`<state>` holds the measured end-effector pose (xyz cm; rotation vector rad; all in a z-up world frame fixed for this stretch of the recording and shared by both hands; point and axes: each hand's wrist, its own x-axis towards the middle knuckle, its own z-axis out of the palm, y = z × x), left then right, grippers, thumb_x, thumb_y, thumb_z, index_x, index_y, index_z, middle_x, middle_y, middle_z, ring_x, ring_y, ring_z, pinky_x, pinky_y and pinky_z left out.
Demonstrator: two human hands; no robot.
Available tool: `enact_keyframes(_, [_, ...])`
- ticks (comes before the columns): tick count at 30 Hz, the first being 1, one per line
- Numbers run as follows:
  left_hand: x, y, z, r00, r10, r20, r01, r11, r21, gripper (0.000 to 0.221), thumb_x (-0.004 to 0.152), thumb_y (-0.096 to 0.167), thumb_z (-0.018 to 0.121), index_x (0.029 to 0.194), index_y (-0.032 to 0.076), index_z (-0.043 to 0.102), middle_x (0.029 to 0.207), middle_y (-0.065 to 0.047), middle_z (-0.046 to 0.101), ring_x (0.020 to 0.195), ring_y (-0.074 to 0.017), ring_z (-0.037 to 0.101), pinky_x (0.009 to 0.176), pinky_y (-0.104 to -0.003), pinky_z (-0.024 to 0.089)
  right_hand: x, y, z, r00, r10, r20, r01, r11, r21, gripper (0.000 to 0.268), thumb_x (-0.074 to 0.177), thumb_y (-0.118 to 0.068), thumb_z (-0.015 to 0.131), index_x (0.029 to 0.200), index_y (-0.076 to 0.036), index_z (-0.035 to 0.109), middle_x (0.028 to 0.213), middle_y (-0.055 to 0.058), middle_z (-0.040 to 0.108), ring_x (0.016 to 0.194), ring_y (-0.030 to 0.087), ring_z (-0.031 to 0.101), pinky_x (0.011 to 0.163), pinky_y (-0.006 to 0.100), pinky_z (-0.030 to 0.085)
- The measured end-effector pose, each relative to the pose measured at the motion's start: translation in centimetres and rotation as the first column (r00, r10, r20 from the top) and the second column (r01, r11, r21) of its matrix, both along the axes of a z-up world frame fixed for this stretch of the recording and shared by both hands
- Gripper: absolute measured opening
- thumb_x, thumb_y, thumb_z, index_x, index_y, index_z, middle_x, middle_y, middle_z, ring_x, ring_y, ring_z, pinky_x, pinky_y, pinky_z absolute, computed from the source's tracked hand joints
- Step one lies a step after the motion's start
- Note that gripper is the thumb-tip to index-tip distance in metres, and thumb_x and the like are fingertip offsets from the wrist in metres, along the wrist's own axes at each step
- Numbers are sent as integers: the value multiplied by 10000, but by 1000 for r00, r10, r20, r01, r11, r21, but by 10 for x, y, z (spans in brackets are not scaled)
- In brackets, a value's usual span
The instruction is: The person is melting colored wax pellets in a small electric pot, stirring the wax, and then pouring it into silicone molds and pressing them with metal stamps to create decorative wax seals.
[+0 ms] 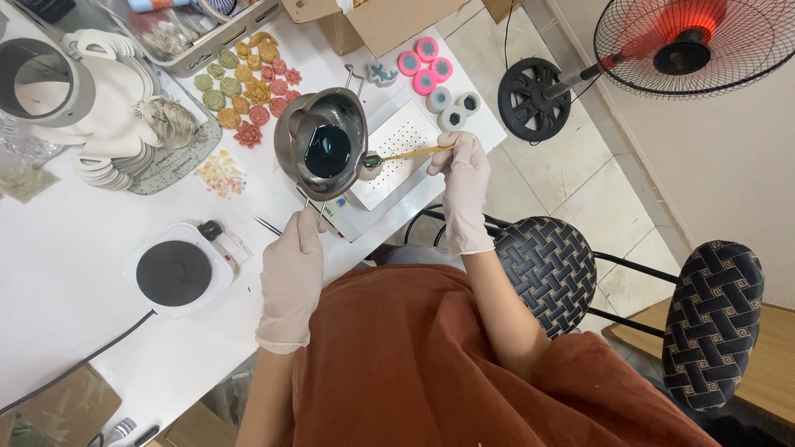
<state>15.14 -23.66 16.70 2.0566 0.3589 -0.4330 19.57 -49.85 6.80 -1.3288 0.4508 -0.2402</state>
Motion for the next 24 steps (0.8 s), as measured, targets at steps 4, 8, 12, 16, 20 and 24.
enact_keyframes(4, [1, 0, 1, 1000, 10, 16, -10, 1000, -1, 353, 1061, 365, 400, 1034, 114, 647, 873, -182, 693, 820, -428, 648, 771, -431, 515, -2, 1, 8, 1000, -12, -11, 12, 1000, -17, 366, 1137, -288, 394, 1038, -22, 623, 771, 41, 596, 672, 137, 569, 677, 267, 488])
enact_keyframes(8, [1, 1, 2, 999, 6, 36, -6, 1000, 9, 357, 1069, 370, 397, 1040, 123, 652, 903, -168, 710, 858, -423, 663, 787, -430, 513, -3, 2, 14, 999, -28, -20, 27, 998, -52, 364, 1136, -287, 386, 1036, -25, 618, 765, 38, 589, 671, 130, 560, 678, 261, 480])
enact_keyframes(12, [-1, 2, -1, 996, -5, 86, 6, 1000, -13, 350, 1070, 357, 389, 1037, 118, 643, 933, -150, 720, 864, -420, 662, 786, -428, 515, -4, 4, 15, 998, -27, 58, 33, 995, -98, 348, 1145, -269, 394, 1033, -15, 605, 761, 48, 583, 679, 127, 549, 689, 262, 474])
enact_keyframes(16, [-2, 3, -2, 997, 13, 77, -11, 1000, -23, 344, 1072, 360, 407, 1033, 114, 645, 907, -160, 706, 839, -415, 656, 789, -419, 520, -8, 12, 31, 996, -9, 84, 26, 980, -200, 344, 1148, -261, 392, 1021, -14, 595, 772, 45, 578, 687, 120, 555, 695, 254, 478])
enact_keyframes(20, [-1, 2, -1, 999, 16, 40, -16, 1000, -11, 345, 1069, 362, 409, 1039, 119, 653, 880, -165, 695, 808, -409, 650, 772, -414, 517, -13, 17, 41, 987, 37, 158, 14, 951, -309, 291, 1153, -203, 401, 1022, -11, 576, 848, 48, 608, 722, 116, 570, 716, 256, 492])
enact_keyframes(24, [-1, 2, -3, 998, 29, 49, -28, 1000, -9, 346, 1059, 357, 408, 1048, 120, 659, 889, -159, 702, 803, -414, 643, 751, -414, 514, -21, 23, 55, 977, 104, 186, 20, 824, -566, 246, 1150, -135, 428, 1021, 9, 581, 899, 61, 668, 744, 112, 612, 726, 255, 520])
